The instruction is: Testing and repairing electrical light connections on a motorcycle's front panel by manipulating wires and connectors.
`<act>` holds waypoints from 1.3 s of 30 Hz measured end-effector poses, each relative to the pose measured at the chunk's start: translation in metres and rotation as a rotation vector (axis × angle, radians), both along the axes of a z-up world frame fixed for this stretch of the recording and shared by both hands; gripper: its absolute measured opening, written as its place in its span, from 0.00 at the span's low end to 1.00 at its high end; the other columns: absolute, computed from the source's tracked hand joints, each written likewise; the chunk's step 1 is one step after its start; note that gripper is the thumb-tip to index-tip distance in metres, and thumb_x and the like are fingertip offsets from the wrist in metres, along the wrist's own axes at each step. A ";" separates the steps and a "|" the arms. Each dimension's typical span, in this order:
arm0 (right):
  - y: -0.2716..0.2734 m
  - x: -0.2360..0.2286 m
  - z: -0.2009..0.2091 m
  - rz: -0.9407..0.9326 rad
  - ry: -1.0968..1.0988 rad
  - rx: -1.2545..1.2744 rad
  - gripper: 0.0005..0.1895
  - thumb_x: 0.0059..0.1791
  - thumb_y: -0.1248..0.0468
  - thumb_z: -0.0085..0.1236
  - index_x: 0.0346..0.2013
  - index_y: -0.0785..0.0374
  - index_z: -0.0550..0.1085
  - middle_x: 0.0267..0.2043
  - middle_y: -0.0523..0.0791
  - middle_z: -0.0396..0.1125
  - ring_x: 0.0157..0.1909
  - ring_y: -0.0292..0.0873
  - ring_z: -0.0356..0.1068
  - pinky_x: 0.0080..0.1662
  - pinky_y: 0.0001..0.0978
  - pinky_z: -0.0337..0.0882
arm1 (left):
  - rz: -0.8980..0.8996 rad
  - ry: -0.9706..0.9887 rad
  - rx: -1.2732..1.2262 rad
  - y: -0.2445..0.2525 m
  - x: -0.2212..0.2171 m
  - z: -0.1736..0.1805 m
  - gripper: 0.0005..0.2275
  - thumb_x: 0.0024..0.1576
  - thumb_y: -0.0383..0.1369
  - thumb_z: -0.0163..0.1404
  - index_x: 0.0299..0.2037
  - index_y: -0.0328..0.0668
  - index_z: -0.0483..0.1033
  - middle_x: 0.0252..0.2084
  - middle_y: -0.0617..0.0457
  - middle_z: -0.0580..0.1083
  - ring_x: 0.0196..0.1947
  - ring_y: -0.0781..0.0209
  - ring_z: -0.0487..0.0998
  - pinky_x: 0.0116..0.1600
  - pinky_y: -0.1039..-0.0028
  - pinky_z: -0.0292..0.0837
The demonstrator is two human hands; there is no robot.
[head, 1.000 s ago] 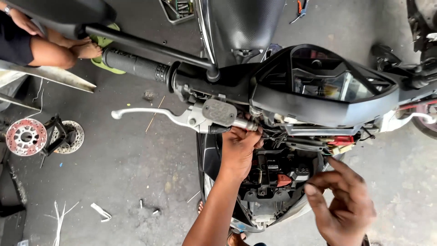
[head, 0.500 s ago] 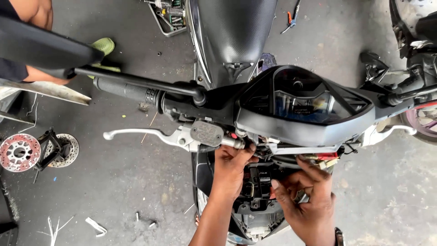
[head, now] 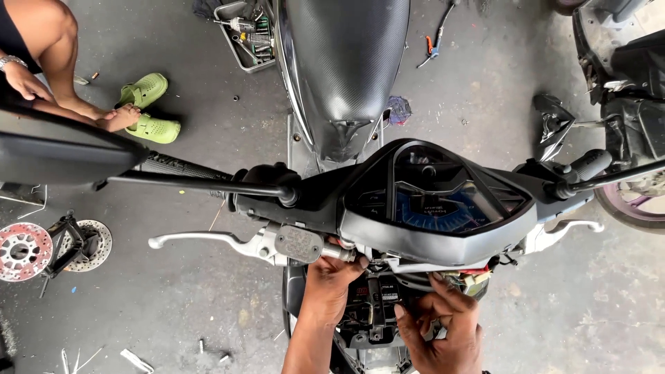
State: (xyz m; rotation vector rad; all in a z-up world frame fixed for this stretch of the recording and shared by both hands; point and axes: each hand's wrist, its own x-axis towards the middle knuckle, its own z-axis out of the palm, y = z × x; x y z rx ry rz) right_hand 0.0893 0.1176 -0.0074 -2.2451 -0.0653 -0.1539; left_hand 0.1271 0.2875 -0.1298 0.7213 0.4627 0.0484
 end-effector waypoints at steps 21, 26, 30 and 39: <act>0.051 -0.026 -0.039 0.028 0.054 0.670 0.15 0.54 0.64 0.66 0.52 0.69 0.78 0.26 0.46 0.76 0.23 0.38 0.76 0.26 0.26 0.81 | -0.124 -0.272 -0.132 0.014 -0.006 -0.020 0.13 0.58 0.19 0.67 0.49 0.46 0.87 0.45 0.53 0.88 0.48 0.59 0.89 0.66 0.54 0.79; 0.063 0.003 -0.054 -0.088 0.222 1.094 0.13 0.57 0.60 0.65 0.46 0.70 0.78 0.33 0.49 0.76 0.26 0.43 0.72 0.27 0.31 0.71 | -0.169 -0.257 -0.163 0.017 -0.006 -0.026 0.08 0.59 0.19 0.65 0.35 0.46 0.83 0.32 0.60 0.78 0.38 0.66 0.78 0.55 0.65 0.75; 0.067 0.013 -0.061 -0.222 0.309 1.455 0.07 0.55 0.72 0.59 0.33 0.67 0.81 0.30 0.48 0.74 0.25 0.44 0.66 0.35 0.39 0.64 | -0.169 -0.182 -0.179 0.018 -0.008 -0.026 0.05 0.57 0.20 0.68 0.34 0.42 0.90 0.36 0.53 0.87 0.42 0.61 0.87 0.58 0.64 0.81; 0.068 0.012 -0.061 -0.063 0.370 1.700 0.05 0.56 0.69 0.61 0.46 0.61 0.79 0.30 0.40 0.68 0.26 0.37 0.64 0.32 0.31 0.64 | -0.165 -0.237 -0.189 0.017 -0.012 -0.041 0.07 0.60 0.16 0.63 0.32 0.34 0.89 0.40 0.46 0.85 0.46 0.58 0.87 0.57 0.70 0.85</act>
